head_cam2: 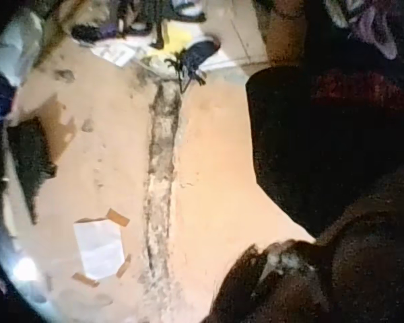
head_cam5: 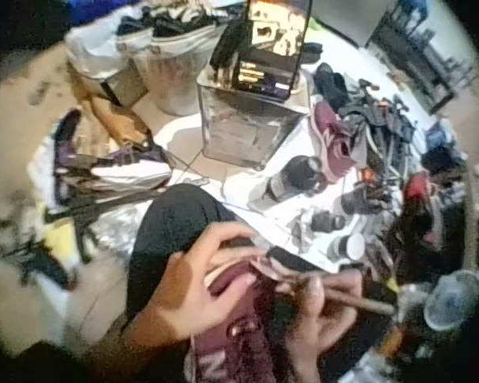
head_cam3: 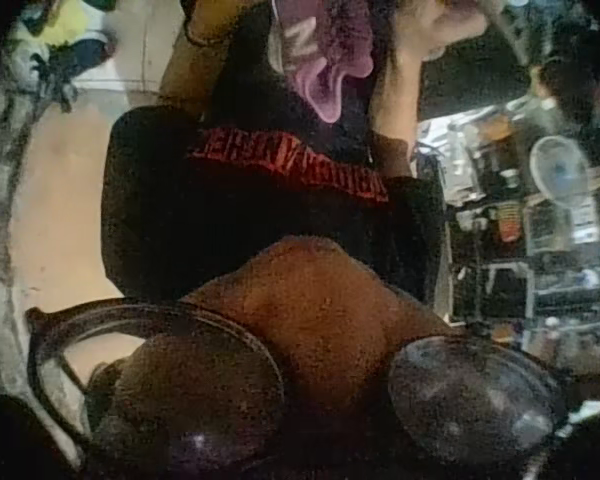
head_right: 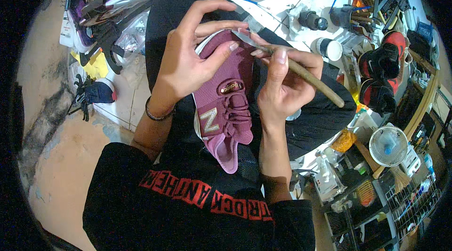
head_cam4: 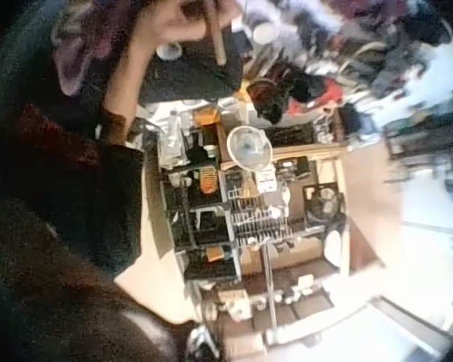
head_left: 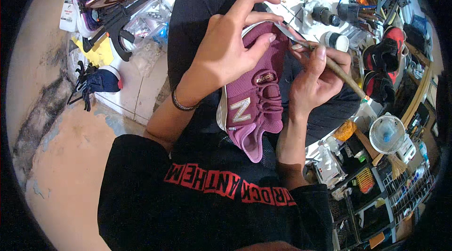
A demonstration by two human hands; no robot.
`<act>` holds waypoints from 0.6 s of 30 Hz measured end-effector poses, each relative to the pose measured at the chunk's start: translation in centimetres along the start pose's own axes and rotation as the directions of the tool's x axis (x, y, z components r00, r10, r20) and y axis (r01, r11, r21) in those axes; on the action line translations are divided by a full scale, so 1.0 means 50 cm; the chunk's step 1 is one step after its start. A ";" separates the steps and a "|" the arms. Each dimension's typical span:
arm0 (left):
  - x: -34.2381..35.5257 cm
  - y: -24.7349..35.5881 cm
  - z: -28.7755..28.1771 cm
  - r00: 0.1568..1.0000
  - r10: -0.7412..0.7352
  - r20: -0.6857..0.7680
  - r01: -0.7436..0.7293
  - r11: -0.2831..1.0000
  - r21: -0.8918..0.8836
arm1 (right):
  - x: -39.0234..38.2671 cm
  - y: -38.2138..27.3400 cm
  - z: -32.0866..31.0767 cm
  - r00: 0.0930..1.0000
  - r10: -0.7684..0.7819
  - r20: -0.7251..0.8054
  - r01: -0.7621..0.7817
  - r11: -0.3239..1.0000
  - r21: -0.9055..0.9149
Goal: Apply glue or paint to a sneaker using a small brush.
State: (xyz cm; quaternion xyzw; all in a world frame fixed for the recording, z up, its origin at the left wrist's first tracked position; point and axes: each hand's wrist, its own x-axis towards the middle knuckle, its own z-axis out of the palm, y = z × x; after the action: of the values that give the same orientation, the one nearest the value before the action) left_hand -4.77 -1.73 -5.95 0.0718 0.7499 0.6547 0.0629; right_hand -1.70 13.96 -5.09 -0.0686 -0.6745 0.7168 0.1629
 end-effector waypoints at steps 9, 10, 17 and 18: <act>0.002 0.003 -0.002 1.000 -0.021 0.013 0.021 1.000 0.011 | 0.002 0.008 -0.004 0.997 -0.066 0.034 0.068 0.997 -0.040; 0.003 0.003 -0.002 0.999 -0.036 0.015 0.036 0.999 0.008 | 0.002 0.009 -0.006 0.997 -0.066 0.041 0.068 0.997 -0.039; 0.006 0.002 -0.001 1.000 -0.015 0.011 0.015 1.000 0.010 | 0.005 0.011 -0.011 0.998 -0.007 0.055 0.006 1.000 0.024; 0.006 0.002 -0.001 1.000 -0.026 0.014 0.026 1.000 0.014 | 0.005 0.012 -0.010 0.999 -0.003 0.045 0.001 0.999 0.048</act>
State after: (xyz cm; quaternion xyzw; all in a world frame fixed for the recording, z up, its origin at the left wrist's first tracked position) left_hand -5.08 -1.72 -5.86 0.0673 0.7548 0.6480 0.0763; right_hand -1.84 14.50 -5.68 -0.0477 -0.6605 0.7341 0.1500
